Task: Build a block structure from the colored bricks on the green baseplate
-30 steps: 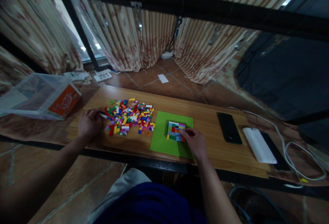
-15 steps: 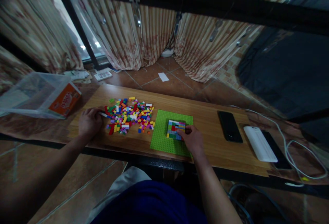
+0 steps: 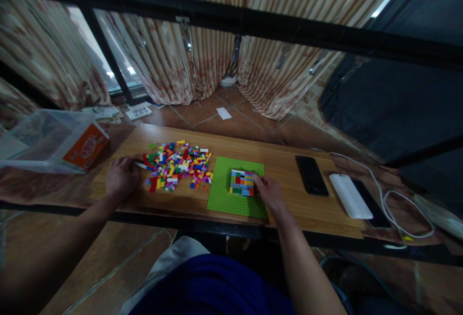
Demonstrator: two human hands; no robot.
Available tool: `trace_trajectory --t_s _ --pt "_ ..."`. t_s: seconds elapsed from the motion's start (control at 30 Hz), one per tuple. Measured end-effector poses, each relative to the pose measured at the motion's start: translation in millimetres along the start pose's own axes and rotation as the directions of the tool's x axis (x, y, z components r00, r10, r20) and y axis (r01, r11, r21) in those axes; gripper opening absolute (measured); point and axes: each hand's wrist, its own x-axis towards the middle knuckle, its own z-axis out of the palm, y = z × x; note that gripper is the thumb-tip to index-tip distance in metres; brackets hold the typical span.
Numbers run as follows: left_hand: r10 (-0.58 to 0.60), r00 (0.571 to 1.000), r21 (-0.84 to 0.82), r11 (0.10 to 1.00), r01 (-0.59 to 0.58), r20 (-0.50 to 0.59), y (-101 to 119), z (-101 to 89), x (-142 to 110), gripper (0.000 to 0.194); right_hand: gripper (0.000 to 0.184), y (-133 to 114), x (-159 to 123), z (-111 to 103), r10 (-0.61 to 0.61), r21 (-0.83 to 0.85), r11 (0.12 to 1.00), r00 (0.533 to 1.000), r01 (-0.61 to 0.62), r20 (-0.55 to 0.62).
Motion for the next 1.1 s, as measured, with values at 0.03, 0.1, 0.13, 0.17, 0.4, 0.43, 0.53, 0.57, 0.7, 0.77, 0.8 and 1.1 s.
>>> trace_trajectory --t_s 0.03,0.1,0.13,0.17,0.4,0.43,0.53,0.57,0.7,0.77,0.8,1.1 --pt "-0.003 1.000 -0.002 1.000 0.003 -0.002 0 0.1 0 0.032 0.050 1 -1 -1 -0.009 0.013 1.000 1.000 0.009 0.006" --pt "-0.013 1.000 0.002 1.000 0.013 -0.002 0 0.6 0 0.032 0.050 3 -3 -2 -0.027 0.043 0.999 0.999 0.026 0.026" --pt "-0.015 1.000 0.006 1.000 0.015 -0.001 -1 1.0 0 0.032 0.050 3 -3 -3 -0.032 0.054 0.998 0.999 0.031 0.035" --pt "-0.013 1.000 0.009 1.000 0.013 0.000 -1 1.4 0 0.032 0.050 4 -3 -3 -0.035 0.059 0.998 0.998 0.033 0.043" --pt "-0.001 1.000 0.011 1.000 0.001 -0.011 -3 2.9 -1 0.030 0.050 -4 2 9 -0.061 -0.295 0.955 0.997 0.042 -0.052" --pt "0.002 1.000 0.020 1.000 -0.002 -0.007 -3 2.8 -1 0.031 0.050 -6 1 12 -0.082 -0.364 0.930 0.996 0.059 -0.048" --pt "0.004 1.000 0.041 0.999 -0.004 -0.004 -2 2.5 0 0.032 0.051 -12 -6 19 -0.116 -0.498 0.864 0.992 0.078 -0.047" --pt "0.004 1.000 0.043 0.999 -0.004 -0.005 -2 2.6 0 0.032 0.051 -14 -8 21 -0.122 -0.515 0.854 0.991 0.076 -0.056" --pt "0.004 1.000 0.029 1.000 -0.004 0.001 -2 3.7 -1 0.032 0.051 -14 -12 23 -0.124 -0.511 0.857 0.989 0.065 -0.083" --pt "-0.008 1.000 0.020 1.000 0.008 -0.007 -2 4.5 -2 0.031 0.050 -12 -11 24 -0.133 -0.507 0.859 0.987 0.071 -0.088" --pt "-0.012 1.000 0.017 1.000 0.012 -0.014 -2 4.8 -2 0.031 0.050 -10 -10 24 -0.140 -0.508 0.858 0.986 0.075 -0.091" --pt "0.007 1.000 0.042 0.999 -0.006 -0.026 -1 4.3 -3 0.032 0.057 -2 -8 26 -0.206 -0.576 0.807 0.976 0.126 -0.075"
